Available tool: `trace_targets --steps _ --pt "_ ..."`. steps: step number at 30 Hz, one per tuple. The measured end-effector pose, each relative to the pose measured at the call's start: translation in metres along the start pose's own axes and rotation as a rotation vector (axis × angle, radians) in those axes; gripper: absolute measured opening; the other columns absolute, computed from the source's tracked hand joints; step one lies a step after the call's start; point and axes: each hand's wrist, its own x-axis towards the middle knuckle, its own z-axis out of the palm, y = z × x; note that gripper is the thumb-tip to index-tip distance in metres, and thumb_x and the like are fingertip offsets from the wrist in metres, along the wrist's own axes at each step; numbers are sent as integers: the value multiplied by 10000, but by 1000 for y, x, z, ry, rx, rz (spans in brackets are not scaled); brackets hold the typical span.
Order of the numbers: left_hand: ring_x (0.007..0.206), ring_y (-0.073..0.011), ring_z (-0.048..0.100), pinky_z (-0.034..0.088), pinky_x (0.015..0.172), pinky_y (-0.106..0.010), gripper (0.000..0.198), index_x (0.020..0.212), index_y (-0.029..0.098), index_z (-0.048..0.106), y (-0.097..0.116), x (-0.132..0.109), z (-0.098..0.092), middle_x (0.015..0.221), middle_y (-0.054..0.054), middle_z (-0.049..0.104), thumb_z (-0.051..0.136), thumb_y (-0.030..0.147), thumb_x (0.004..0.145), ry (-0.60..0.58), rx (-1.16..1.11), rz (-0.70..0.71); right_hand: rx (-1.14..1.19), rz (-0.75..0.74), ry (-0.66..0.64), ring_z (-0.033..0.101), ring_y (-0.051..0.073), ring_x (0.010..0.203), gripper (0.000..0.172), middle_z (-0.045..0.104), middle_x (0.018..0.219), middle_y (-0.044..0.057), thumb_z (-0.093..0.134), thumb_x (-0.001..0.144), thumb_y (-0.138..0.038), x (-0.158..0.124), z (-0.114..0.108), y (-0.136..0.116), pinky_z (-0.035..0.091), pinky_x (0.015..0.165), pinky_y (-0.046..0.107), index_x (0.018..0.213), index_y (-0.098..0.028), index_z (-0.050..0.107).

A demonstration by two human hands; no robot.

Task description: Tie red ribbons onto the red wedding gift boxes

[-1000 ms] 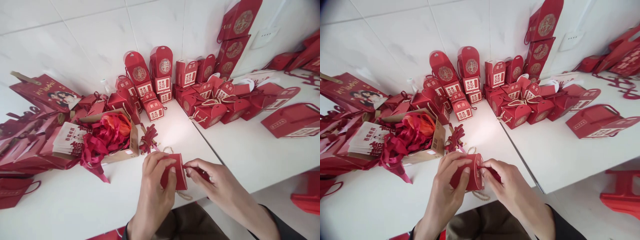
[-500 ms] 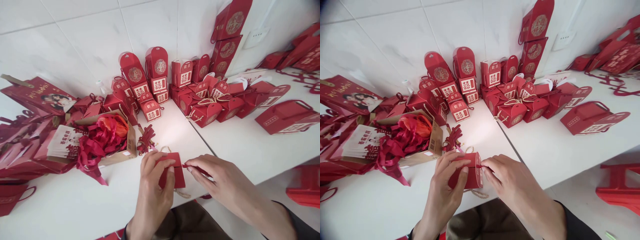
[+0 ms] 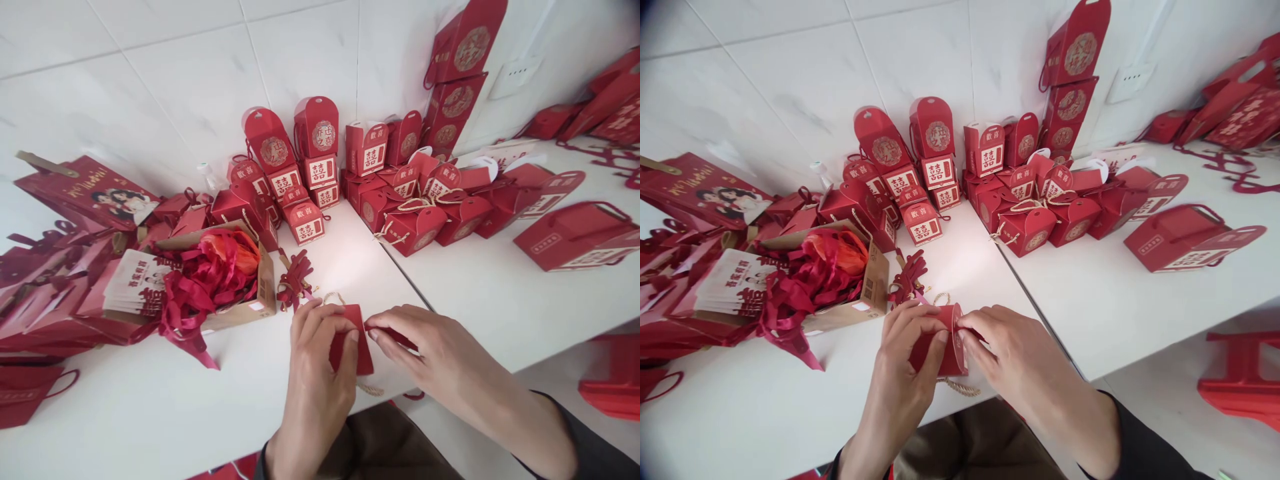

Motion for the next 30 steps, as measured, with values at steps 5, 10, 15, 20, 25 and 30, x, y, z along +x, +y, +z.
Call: trace_targets --steps 5,10,15,20,25,30 --pt "1268 -206 574 483 1060 -422 119 1061 259 558 2 -3 -1 1269 -66 652 465 190 1035 106 -165 -98 70 -93 198 636 243 1177 250 672 1248 73 464 1069 -291 2 -1 -4 524 994 401 1276 -274 604" --pt "1309 -177 559 458 1084 -369 121 1050 278 574 7 -8 -3 1314 -33 641 462 234 1055 230 -256 -173 210 -171 142 535 218 1316 183 631 1312 57 496 1074 -291 21 -1 -20 442 1112 380 1127 -267 670" --pt "1317 -209 553 443 1093 -402 101 1003 274 599 2 -18 -4 1310 -42 629 507 293 1040 289 -297 -255 383 -106 29 628 190 1118 145 669 1130 26 519 1067 -258 33 3 -28 490 999 347 998 -252 646" --pt "1301 -224 573 467 1073 -396 118 995 264 602 -5 -25 -6 1332 -53 625 524 345 1032 327 -329 -359 329 -109 7 637 221 1059 129 679 1061 47 524 1058 -239 36 7 -37 493 961 380 986 -231 631" --pt "1192 -211 622 506 1014 -359 121 1010 257 611 -6 -24 -5 1248 -58 648 542 356 1020 354 -313 -350 397 -156 -30 644 203 1081 123 695 1038 18 587 1037 -223 40 9 -44 487 967 335 933 -241 650" --pt "945 -166 627 550 813 -272 187 1137 268 562 -9 -30 -2 1052 -35 609 595 372 986 362 -390 -433 290 -135 28 639 214 1104 134 685 1060 49 609 1002 -143 43 13 -42 475 1013 354 900 -212 663"
